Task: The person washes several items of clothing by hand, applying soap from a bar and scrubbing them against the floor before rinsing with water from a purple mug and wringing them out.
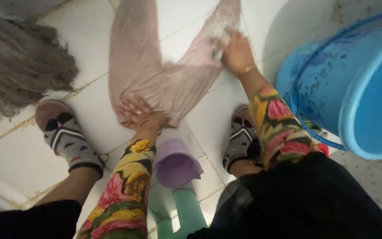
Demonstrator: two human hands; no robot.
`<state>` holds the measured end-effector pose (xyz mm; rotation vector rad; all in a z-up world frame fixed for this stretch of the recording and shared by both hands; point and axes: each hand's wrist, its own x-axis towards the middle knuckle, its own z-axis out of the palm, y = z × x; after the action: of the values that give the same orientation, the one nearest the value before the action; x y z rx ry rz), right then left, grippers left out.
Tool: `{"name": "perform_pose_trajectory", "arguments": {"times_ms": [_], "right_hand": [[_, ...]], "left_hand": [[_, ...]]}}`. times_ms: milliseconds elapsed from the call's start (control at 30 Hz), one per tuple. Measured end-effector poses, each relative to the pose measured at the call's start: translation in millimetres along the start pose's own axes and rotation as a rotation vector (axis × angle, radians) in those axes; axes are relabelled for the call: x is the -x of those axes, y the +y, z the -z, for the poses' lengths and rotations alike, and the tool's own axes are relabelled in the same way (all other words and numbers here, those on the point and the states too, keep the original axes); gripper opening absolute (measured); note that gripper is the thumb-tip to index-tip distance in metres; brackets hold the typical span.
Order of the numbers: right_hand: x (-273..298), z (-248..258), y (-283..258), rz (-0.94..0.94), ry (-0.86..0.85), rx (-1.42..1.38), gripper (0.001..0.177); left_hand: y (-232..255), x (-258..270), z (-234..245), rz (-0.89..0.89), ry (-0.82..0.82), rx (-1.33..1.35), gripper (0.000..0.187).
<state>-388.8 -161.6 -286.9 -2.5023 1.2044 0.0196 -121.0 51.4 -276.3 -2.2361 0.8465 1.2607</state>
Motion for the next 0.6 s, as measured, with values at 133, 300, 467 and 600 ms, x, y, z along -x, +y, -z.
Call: {"name": "perform_pose_trajectory", "arguments": {"times_ms": [133, 300, 467, 600], "right_hand": [[-12.0, -30.4, -33.3, 0.034, 0.11, 0.239, 0.043], [50.1, -70.6, -52.1, 0.369, -0.386, -0.006, 0.029], [0.0, -16.0, 60.9, -0.067, 0.093, 0.31, 0.024], [0.3, -64.2, -2.1, -0.038, 0.041, 0.19, 0.026]], "left_hand": [[11.5, 13.7, 30.6, 0.085, -0.233, -0.045, 0.146], [10.5, 14.8, 35.9, 0.07, -0.204, -0.017, 0.154], [2.3, 12.7, 29.3, 0.031, -0.154, 0.04, 0.152], [11.3, 15.4, 35.0, 0.072, -0.184, -0.046, 0.151]]}}
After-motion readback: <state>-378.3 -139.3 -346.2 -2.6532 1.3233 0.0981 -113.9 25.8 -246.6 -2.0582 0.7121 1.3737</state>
